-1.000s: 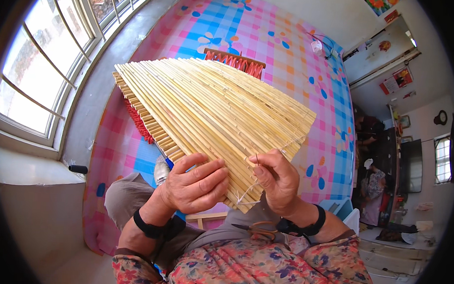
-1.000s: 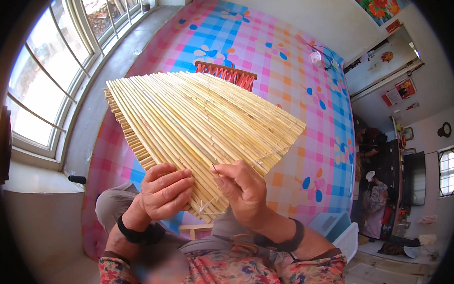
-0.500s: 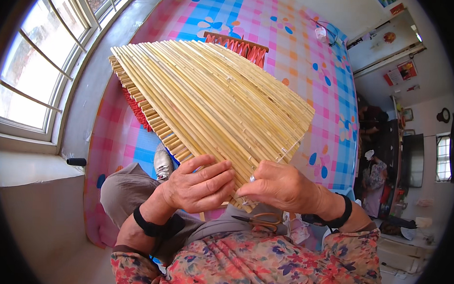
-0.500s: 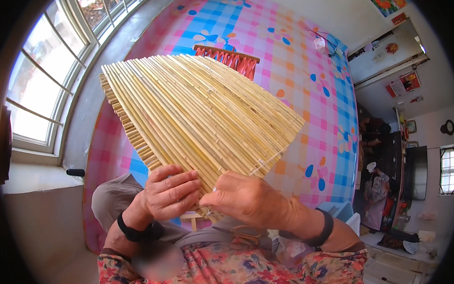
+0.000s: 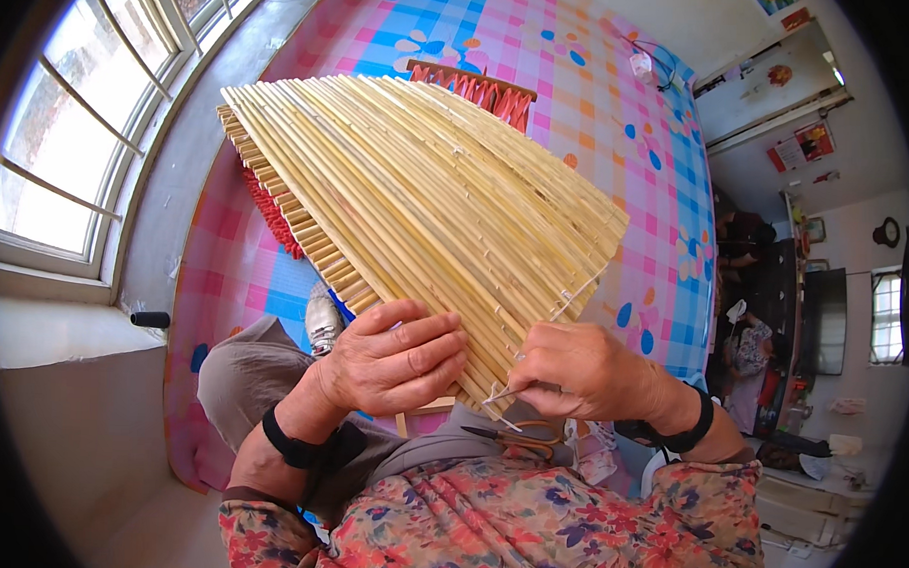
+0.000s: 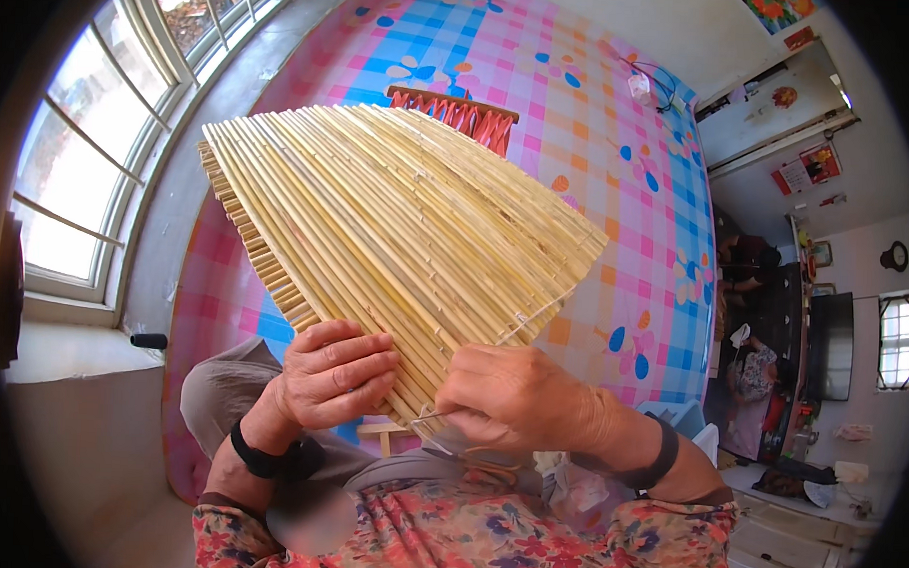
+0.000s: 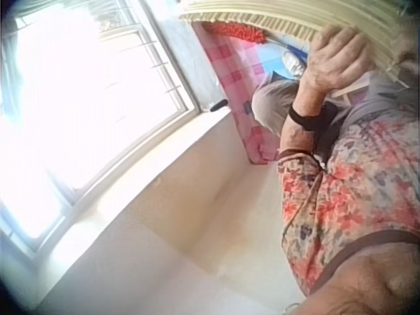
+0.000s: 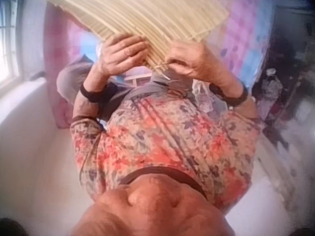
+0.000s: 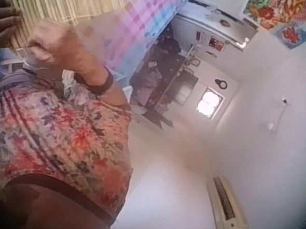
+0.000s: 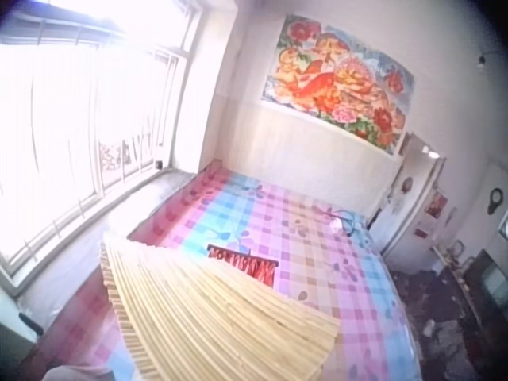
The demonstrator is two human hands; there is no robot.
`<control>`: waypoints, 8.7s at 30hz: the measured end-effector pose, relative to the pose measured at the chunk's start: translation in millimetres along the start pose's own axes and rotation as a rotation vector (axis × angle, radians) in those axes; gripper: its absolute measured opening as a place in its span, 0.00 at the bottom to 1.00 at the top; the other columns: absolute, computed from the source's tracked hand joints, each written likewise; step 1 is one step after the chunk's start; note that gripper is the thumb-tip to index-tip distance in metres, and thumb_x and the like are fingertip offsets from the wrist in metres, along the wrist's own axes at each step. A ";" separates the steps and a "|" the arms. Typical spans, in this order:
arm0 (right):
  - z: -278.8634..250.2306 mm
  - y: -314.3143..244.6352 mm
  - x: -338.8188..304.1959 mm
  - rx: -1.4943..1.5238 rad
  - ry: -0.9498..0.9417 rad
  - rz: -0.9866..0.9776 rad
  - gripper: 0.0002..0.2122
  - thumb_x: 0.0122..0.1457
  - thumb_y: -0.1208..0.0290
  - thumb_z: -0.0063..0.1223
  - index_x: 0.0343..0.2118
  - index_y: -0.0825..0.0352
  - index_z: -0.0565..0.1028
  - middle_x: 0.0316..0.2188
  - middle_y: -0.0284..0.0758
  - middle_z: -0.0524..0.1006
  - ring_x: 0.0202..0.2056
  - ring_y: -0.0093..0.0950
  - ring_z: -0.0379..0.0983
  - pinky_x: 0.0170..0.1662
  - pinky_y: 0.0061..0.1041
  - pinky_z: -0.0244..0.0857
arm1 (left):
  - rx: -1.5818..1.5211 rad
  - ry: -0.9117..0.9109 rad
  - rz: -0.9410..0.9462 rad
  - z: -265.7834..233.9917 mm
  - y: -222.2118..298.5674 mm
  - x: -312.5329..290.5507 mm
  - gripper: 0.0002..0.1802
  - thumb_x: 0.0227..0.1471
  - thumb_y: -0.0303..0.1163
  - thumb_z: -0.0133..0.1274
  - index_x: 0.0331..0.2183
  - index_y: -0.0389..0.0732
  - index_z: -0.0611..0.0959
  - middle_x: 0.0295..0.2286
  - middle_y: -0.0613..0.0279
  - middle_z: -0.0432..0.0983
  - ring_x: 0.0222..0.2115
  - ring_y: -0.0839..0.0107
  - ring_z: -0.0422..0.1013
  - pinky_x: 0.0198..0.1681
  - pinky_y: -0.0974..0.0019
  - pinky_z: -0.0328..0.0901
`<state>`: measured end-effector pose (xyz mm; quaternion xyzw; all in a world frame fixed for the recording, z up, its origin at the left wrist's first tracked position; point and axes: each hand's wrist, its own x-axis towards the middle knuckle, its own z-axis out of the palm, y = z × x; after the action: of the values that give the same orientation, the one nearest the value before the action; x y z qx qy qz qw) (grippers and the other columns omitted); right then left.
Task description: The person is sitting on the floor weaving a bamboo mat. They are using a needle and thread to stitch the bamboo strips together.
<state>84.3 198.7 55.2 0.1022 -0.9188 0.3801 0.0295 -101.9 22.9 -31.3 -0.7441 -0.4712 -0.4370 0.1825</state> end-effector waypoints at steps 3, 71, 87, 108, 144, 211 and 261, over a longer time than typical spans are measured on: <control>-6.7 -1.1 -5.1 0.031 -0.021 0.059 0.10 0.48 0.81 0.64 0.33 0.64 0.76 0.25 0.34 0.73 0.29 0.35 0.73 0.30 0.30 0.67 | -0.008 -0.006 0.004 0.2 0.6 0.0 0.07 0.51 0.30 0.57 0.34 0.40 0.82 0.38 0.59 0.80 0.41 0.65 0.78 0.41 0.62 0.70; -23.6 -25.8 6.1 -0.088 -0.316 0.214 0.18 0.49 0.77 0.60 0.45 0.63 0.77 0.27 0.34 0.69 0.30 0.34 0.74 0.28 0.30 0.70 | -0.045 -0.091 -0.035 -1.7 6.2 2.4 0.06 0.49 0.29 0.56 0.33 0.41 0.82 0.38 0.59 0.80 0.41 0.64 0.77 0.43 0.61 0.69; -42.4 -35.1 41.1 -0.288 -0.534 0.127 0.06 0.48 0.75 0.54 0.28 0.68 0.71 0.28 0.41 0.70 0.32 0.41 0.73 0.34 0.35 0.71 | -0.045 0.021 0.003 6.7 -0.4 9.8 0.09 0.44 0.30 0.58 0.31 0.39 0.81 0.35 0.60 0.78 0.39 0.65 0.76 0.42 0.62 0.70; -106.6 -64.4 71.8 -0.624 -0.313 0.116 0.06 0.51 0.76 0.64 0.33 0.62 0.80 0.23 0.34 0.67 0.28 0.34 0.68 0.30 0.31 0.64 | -0.060 0.005 0.061 -15.0 -45.9 80.1 0.12 0.46 0.36 0.60 0.32 0.42 0.78 0.33 0.66 0.74 0.38 0.67 0.73 0.47 0.57 0.64; -152.3 -67.6 75.3 -0.756 -0.223 0.092 0.08 0.48 0.79 0.65 0.32 0.62 0.82 0.23 0.32 0.68 0.26 0.30 0.69 0.28 0.27 0.64 | -0.153 0.119 0.077 -14.0 -78.0 136.2 0.11 0.44 0.36 0.60 0.23 0.44 0.75 0.22 0.69 0.70 0.30 0.68 0.70 0.39 0.63 0.60; -101.7 -55.1 2.5 -0.567 -0.229 0.141 0.11 0.50 0.78 0.55 0.38 0.62 0.76 0.26 0.35 0.68 0.30 0.34 0.73 0.28 0.30 0.70 | -0.096 -0.080 0.118 3.0 -29.8 98.3 0.14 0.40 0.33 0.63 0.33 0.42 0.82 0.35 0.65 0.78 0.37 0.69 0.75 0.43 0.62 0.67; -96.0 -51.0 6.5 -0.471 -0.295 0.150 0.14 0.47 0.81 0.54 0.40 0.68 0.76 0.22 0.34 0.69 0.24 0.33 0.72 0.25 0.30 0.67 | -0.028 0.021 0.167 17.6 -26.0 86.6 0.09 0.40 0.30 0.59 0.30 0.44 0.82 0.32 0.66 0.77 0.34 0.70 0.75 0.39 0.64 0.66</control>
<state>86.4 230.1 159.4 0.0784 -0.9811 0.1385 -0.1099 -100.7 94.5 26.6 -0.7788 -0.3992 -0.4346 0.2128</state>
